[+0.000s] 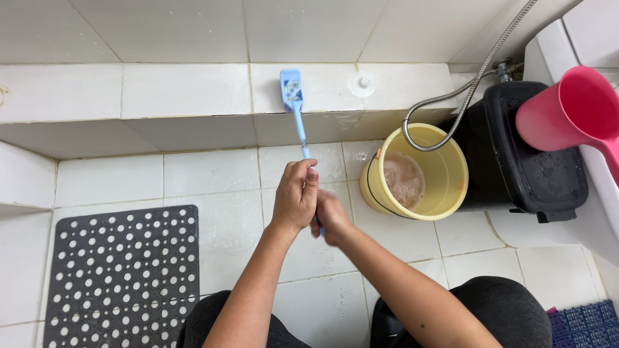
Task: Scrubbing the bathroom floor tiles with a long-handled brush and soapy water.
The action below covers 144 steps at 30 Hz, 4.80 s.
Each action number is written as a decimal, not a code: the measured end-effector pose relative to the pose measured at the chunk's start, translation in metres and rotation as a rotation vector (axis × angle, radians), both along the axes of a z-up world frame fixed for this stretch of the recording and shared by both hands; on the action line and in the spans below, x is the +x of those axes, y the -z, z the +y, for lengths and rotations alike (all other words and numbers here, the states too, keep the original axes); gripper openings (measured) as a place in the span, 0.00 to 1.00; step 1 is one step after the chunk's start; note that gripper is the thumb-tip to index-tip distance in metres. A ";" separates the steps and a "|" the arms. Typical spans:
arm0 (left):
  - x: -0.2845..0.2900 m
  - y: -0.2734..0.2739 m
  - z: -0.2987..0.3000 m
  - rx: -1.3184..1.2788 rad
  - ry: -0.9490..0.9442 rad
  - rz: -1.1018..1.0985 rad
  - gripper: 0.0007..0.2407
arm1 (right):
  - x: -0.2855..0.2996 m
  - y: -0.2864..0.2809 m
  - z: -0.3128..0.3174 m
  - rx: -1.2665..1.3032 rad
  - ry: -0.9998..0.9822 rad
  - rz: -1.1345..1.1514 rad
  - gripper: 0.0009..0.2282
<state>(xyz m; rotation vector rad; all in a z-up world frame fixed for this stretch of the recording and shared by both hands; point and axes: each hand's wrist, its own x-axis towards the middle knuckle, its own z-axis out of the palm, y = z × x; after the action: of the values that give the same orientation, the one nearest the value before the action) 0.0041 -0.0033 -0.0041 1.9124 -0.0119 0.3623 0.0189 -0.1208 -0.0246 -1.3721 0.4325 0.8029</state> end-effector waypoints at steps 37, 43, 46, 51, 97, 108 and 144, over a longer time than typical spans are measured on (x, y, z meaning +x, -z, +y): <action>0.007 0.036 -0.043 -0.273 0.171 0.396 0.31 | 0.074 0.022 -0.107 -0.630 -0.373 -0.701 0.12; 0.003 0.028 -0.038 -0.055 0.103 0.375 0.32 | 0.058 -0.015 -0.102 -0.879 -0.479 -0.761 0.14; -0.003 0.006 -0.039 0.139 0.149 0.439 0.33 | 0.044 0.025 -0.112 -0.830 -0.589 -0.703 0.14; -0.014 -0.004 -0.034 0.443 0.289 0.538 0.30 | 0.019 0.084 -0.118 -0.821 -0.739 -0.519 0.14; -0.062 -0.039 0.128 0.643 -0.254 0.377 0.19 | -0.014 0.037 -0.024 -1.114 -1.390 -0.326 0.27; -0.051 -0.037 0.102 0.649 -0.155 0.395 0.19 | -0.015 0.019 -0.088 -1.195 -1.444 -0.279 0.27; -0.043 -0.028 0.050 0.767 0.092 0.416 0.18 | 0.005 0.060 -0.187 -1.150 -1.383 -0.449 0.24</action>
<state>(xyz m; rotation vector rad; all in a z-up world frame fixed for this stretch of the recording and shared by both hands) -0.0389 0.0469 0.0239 2.7025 0.0424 -0.1419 0.0238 -0.3078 -0.0848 -2.9248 -0.6691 1.3368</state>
